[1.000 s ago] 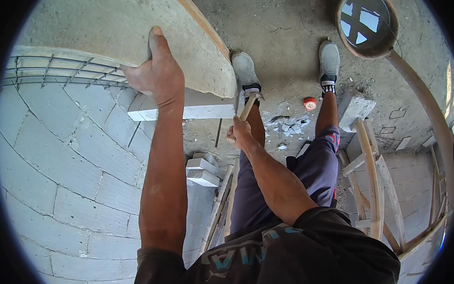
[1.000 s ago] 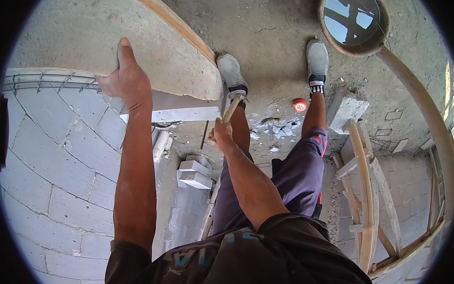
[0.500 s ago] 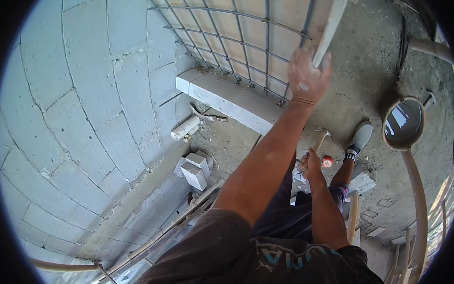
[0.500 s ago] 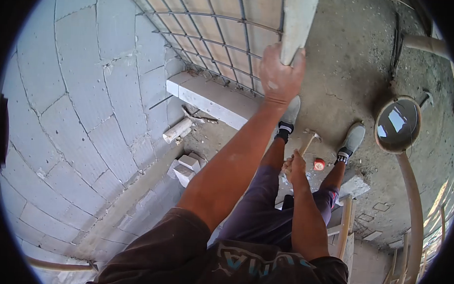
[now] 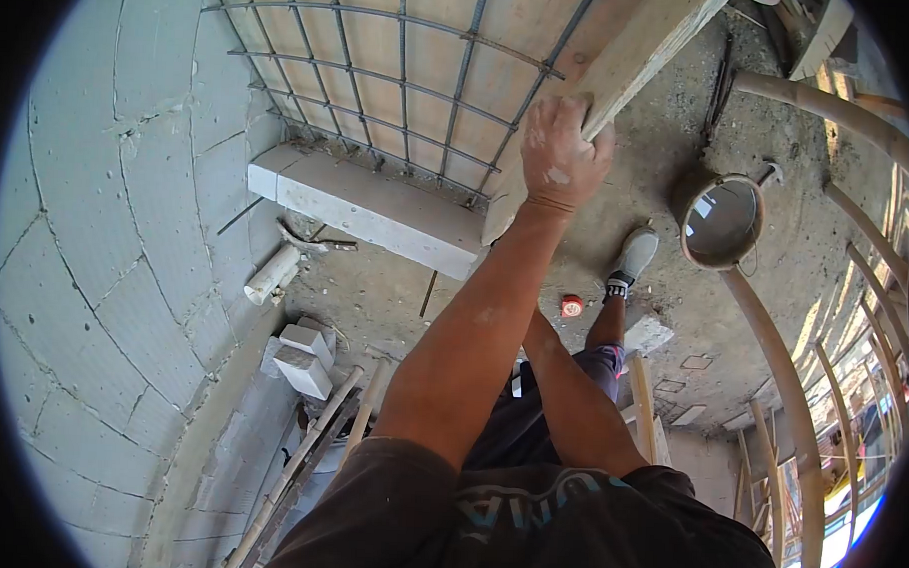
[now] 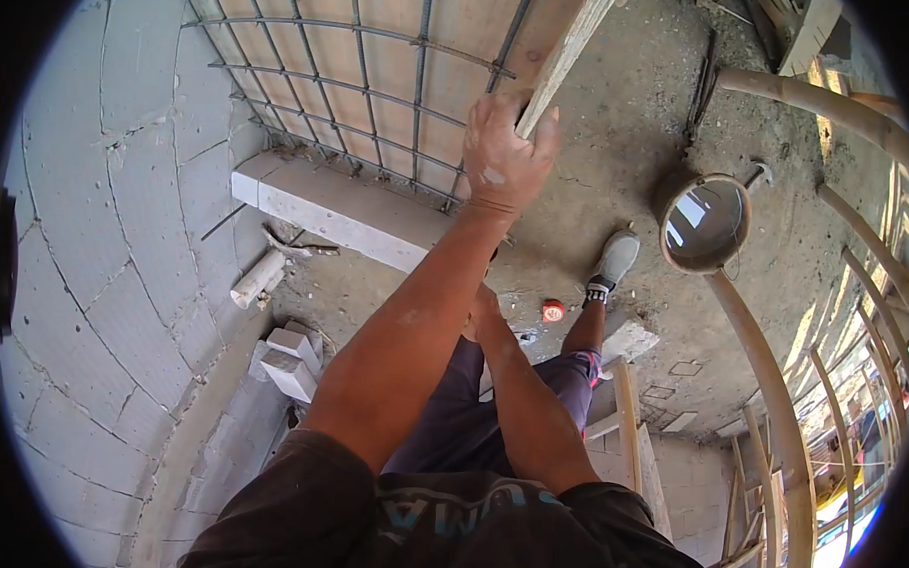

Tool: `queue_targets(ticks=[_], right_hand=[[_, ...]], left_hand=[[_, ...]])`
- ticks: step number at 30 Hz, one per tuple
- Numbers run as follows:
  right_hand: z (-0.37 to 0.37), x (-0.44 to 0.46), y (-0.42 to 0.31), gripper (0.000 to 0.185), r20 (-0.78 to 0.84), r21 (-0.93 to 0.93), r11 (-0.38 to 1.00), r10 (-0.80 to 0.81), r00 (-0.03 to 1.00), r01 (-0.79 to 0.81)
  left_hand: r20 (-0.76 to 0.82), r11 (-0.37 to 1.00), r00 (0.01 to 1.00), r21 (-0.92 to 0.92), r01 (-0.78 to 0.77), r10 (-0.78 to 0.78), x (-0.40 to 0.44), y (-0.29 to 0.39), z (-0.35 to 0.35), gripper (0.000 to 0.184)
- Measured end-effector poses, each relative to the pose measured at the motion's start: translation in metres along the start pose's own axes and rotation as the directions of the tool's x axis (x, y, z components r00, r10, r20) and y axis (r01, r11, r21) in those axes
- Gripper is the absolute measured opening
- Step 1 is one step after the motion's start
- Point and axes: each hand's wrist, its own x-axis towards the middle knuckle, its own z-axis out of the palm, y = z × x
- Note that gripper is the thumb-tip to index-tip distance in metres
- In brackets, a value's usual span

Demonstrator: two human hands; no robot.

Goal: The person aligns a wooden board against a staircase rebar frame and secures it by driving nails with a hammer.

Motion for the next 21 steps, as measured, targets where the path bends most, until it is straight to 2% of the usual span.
queue_targets(ticks=[3,4,5,7,9,13,16,19,21], right_hand=[[0.009,-0.023,-0.014,0.024,-0.074,-0.091,0.986,0.130,0.989,-0.136],[0.009,-0.022,-0.010,0.024,-0.096,-0.076,0.994,0.068,0.993,-0.075],[0.009,-0.020,-0.003,0.025,-0.120,-0.054,0.998,0.008,0.993,-0.015],[0.014,-0.034,-0.003,0.028,-0.196,0.037,0.999,0.007,0.981,0.000],[0.035,-0.071,-0.028,0.029,-0.271,0.164,0.982,0.133,0.953,-0.091],[0.005,-0.085,-0.032,0.028,-0.284,0.162,0.980,0.162,0.945,-0.119],[-0.021,-0.092,-0.036,0.028,-0.295,0.174,0.978,0.163,0.942,-0.114],[-0.042,-0.092,-0.038,0.026,-0.297,0.222,0.972,0.146,0.944,-0.080],[-0.050,-0.091,-0.045,0.026,-0.319,0.247,0.968,0.121,0.940,-0.041]], left_hand=[[0.025,1.000,0.999,-0.001,0.023,-0.023,0.003,0.004,-0.002,0.025],[0.028,1.000,1.000,-0.015,0.007,-0.006,0.004,0.002,-0.003,0.026],[0.027,1.000,1.000,-0.010,0.016,-0.016,0.003,0.001,-0.002,0.027],[0.040,1.000,0.999,0.000,0.026,-0.026,0.004,0.007,-0.004,0.027],[0.067,0.997,0.995,0.049,0.065,-0.068,0.001,0.009,-0.004,0.029],[0.131,0.979,0.970,0.045,0.200,-0.204,0.003,0.013,-0.005,0.032],[0.090,0.985,0.983,0.064,0.158,-0.163,0.005,0.009,-0.001,0.035],[0.087,0.989,0.986,-0.006,0.145,-0.144,0.008,0.021,-0.002,0.037],[0.046,0.984,0.991,0.128,0.122,-0.128,0.007,0.020,0.001,0.039]])
